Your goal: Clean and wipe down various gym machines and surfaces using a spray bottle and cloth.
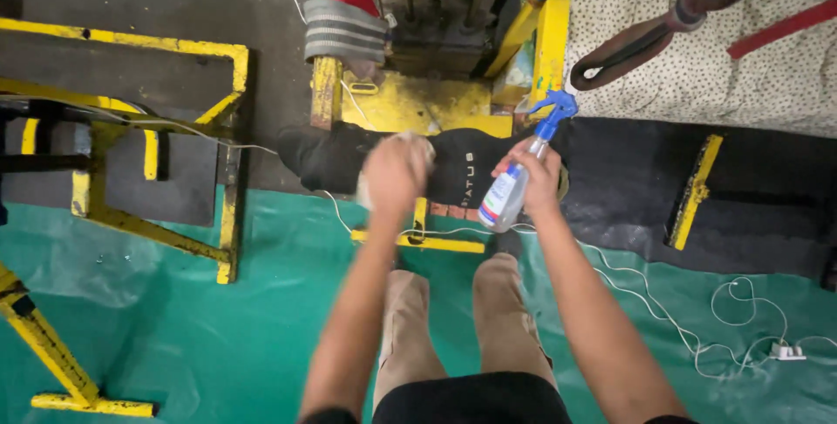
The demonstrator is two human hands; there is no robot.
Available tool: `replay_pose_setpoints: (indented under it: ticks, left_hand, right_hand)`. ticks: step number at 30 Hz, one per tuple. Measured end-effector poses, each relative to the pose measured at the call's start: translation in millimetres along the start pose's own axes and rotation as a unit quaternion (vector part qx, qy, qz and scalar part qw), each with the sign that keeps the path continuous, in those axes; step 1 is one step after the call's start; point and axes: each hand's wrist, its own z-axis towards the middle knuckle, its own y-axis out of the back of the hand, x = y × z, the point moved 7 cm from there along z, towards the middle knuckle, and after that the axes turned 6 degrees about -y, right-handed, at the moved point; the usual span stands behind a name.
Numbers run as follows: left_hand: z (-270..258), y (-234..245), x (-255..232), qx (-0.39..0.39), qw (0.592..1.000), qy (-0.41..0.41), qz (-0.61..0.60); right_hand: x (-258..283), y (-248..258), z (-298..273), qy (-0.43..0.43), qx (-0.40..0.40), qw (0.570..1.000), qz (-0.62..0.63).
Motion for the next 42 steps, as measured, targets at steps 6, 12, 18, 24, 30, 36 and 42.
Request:
replay_pose_setpoints:
  ticks: [6, 12, 18, 24, 30, 36, 42]
  left_hand:
    - [-68, 5, 4, -0.296, 0.940, -0.152, -0.074]
    - [-36, 81, 75, -0.369, 0.907, 0.115, -0.164]
    - [13, 71, 77, -0.255, 0.965, 0.034, 0.057]
    - [80, 59, 126, -0.198, 0.970, 0.134, -0.048]
    - [11, 82, 78, -0.248, 0.964, -0.067, 0.065]
    - [-115, 27, 42, -0.231, 0.955, -0.116, -0.147]
    - [-124, 85, 3, -0.338, 0.916, -0.041, -0.211]
  right_hand:
    - [-2, 2, 0, 0.006, 0.011, 1.000, -0.004]
    - [2, -4, -4, 0.018, 0.012, 0.999, -0.023]
    - [8, -6, -5, 0.012, 0.004, 1.000, -0.026]
    - [8, -9, -3, 0.028, 0.000, 0.999, -0.037]
    - [10, -10, -7, 0.035, 0.005, 0.998, -0.047]
    - [9, -8, -5, 0.029, 0.006, 0.999, -0.043]
    - [7, -5, -4, 0.013, -0.008, 0.999, -0.049]
